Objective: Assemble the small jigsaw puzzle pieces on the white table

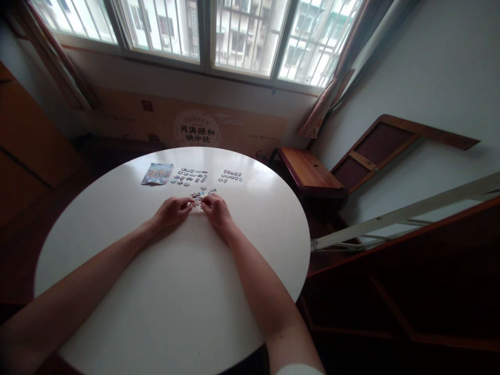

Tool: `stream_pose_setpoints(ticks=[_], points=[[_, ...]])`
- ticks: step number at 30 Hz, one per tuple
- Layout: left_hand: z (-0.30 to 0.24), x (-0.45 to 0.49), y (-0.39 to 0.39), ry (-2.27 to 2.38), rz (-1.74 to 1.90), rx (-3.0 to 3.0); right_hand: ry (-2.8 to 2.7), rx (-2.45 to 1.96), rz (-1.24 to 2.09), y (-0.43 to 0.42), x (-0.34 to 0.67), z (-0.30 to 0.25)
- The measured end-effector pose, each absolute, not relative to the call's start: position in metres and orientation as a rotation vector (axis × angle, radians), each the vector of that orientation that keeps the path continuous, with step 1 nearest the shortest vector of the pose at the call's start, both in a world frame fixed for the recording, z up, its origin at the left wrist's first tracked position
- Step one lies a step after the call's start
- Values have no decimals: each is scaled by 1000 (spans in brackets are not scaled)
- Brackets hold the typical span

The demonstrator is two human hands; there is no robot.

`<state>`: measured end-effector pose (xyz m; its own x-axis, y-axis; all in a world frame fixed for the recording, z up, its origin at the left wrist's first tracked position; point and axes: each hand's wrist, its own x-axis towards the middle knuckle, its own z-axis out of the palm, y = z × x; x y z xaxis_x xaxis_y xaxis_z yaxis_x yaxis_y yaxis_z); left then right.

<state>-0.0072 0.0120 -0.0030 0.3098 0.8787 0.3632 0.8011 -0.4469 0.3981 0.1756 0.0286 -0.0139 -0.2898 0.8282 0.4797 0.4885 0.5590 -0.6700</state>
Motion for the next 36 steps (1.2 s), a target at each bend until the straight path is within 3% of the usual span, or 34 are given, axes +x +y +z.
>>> stream_pose_setpoints(ticks=[36], points=[[-4, -8, 13, 1560, 834, 2416, -1955, -1050, 513, 29, 176, -14]])
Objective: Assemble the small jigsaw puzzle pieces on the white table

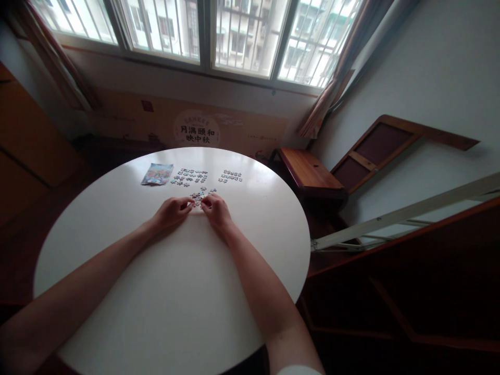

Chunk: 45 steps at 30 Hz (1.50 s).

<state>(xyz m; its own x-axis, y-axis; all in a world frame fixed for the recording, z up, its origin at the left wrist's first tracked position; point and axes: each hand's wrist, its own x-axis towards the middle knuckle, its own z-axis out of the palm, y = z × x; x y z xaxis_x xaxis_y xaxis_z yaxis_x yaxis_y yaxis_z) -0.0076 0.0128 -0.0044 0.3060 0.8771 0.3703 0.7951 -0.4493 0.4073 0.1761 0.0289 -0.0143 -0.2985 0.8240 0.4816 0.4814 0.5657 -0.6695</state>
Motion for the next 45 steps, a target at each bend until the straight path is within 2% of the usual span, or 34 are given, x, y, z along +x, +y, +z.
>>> stream_pose_setpoints(ticks=[45], points=[[-9, -9, 15, 1573, 831, 2448, -1949, -1069, 515, 28, 176, -14]])
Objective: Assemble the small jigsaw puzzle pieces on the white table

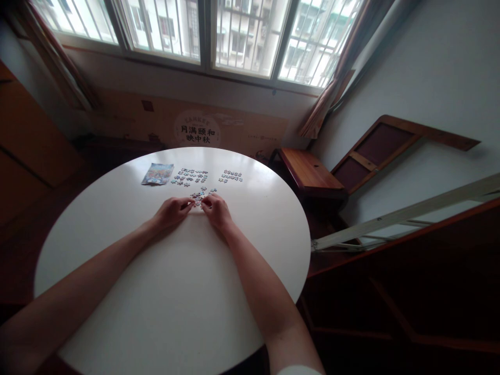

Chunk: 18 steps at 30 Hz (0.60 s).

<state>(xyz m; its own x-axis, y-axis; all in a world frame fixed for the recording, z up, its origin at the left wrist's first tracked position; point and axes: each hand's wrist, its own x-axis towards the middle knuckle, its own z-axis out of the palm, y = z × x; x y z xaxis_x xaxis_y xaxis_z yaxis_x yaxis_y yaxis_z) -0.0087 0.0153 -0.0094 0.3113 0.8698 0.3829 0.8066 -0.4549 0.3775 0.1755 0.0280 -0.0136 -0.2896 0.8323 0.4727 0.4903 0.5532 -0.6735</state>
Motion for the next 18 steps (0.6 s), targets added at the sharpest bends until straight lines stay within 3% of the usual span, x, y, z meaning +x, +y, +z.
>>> stream_pose_setpoints(ticks=[18], points=[[-7, -7, 14, 1569, 832, 2411, -1952, -1072, 515, 27, 176, -11]])
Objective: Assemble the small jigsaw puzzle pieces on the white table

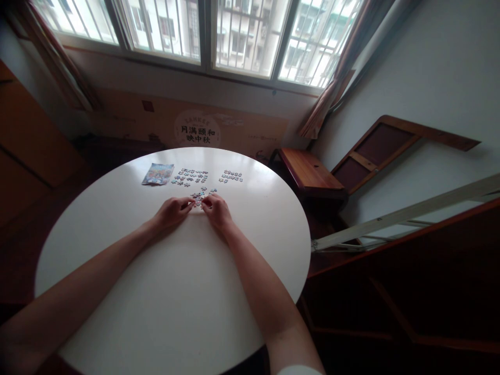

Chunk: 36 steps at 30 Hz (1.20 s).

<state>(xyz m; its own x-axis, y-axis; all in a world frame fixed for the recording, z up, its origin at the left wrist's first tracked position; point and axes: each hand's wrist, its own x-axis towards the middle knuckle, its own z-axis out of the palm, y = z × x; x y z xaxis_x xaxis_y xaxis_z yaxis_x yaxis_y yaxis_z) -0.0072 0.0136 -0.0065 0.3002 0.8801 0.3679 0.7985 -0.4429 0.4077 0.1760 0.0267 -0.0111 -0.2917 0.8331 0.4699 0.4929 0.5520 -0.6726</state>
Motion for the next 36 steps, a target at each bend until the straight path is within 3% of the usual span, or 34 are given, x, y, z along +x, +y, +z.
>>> stream_pose_setpoints(ticks=[21, 29, 36], points=[[-4, -7, 13, 1605, 821, 2399, -1941, -1084, 476, 28, 176, -13], [-3, -8, 12, 1624, 805, 2382, -1740, -1540, 119, 39, 207, -3], [-4, -7, 13, 1609, 812, 2394, -1575, -1772, 174, 46, 224, -11]])
